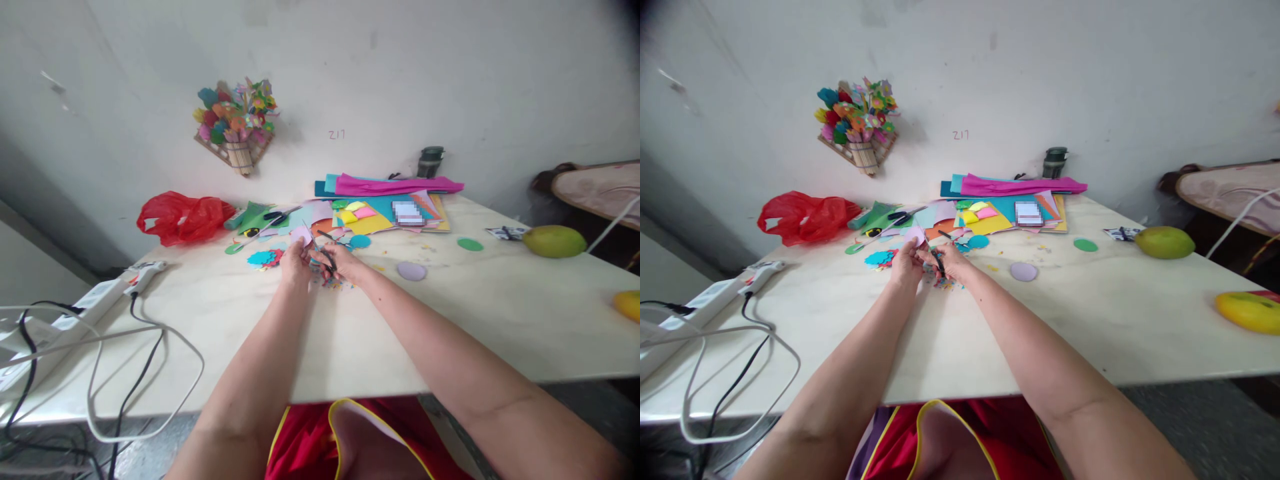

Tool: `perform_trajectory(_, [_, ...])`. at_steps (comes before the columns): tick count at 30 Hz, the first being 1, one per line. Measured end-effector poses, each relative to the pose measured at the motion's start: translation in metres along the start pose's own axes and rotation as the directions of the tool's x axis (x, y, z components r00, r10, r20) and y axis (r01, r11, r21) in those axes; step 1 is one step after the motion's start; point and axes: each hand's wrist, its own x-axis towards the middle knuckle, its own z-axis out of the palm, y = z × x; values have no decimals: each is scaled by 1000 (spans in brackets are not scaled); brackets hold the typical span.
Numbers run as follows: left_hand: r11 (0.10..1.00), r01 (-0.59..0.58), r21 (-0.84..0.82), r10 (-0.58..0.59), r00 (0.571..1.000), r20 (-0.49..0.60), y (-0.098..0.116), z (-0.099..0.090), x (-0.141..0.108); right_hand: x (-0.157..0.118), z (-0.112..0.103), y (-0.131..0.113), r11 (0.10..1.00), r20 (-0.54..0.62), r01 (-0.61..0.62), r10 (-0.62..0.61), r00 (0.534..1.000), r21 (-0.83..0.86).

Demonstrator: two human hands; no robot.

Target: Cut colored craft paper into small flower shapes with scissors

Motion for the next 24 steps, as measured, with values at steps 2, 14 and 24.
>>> perform_trajectory(2, [1000,-3,4,3,1000,-1,0,0,0,0,1,0,1000,-5,0,0,1000,2])
perform_trajectory(14, [998,43,-36,-45,998,-46,2,4,-3,-1,3,-3,1000,-28,-2,2,1000,3])
perform_trajectory(24, [998,42,-48,-44,998,-35,2,2,-1,-1,3,-3,1000,-34,5,-5,999,-4])
